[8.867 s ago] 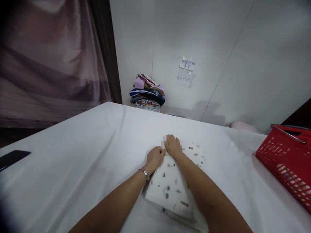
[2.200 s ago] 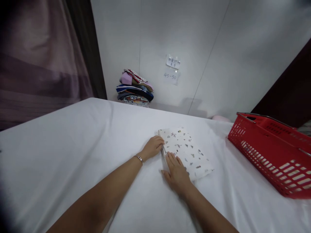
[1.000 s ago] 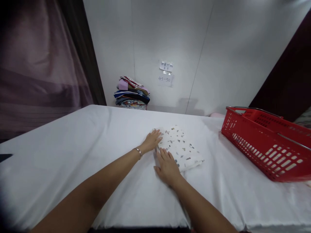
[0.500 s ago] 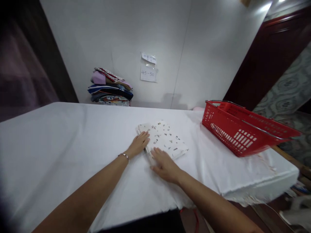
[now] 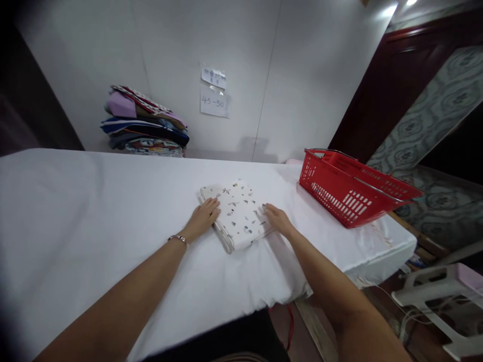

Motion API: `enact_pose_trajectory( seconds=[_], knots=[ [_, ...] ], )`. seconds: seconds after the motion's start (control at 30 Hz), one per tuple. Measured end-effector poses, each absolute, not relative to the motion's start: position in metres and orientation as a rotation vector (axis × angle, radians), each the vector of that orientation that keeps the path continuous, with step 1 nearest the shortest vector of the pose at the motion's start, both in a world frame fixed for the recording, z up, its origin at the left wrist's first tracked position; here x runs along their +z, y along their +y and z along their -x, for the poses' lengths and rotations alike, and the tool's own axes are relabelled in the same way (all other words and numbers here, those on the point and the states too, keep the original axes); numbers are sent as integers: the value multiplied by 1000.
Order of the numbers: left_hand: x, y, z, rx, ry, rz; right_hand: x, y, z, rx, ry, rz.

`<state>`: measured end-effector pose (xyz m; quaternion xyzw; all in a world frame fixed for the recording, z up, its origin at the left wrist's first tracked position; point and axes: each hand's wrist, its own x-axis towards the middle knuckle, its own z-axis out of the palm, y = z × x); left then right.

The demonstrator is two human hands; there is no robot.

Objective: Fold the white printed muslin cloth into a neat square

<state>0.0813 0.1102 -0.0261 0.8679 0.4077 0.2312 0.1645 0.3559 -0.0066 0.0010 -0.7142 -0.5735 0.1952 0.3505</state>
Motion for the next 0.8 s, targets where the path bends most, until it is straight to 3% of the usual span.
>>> enact_pose_trajectory(
  seconds=[0.17,0.8],
  knots=[
    [-28,112,-81,700,1158,-2499,0,-25,-384,613,-1027,1876],
    [-27,104,-77,779,1217,-2529,3,-23,-386,873,-1022,2031]
  ],
)
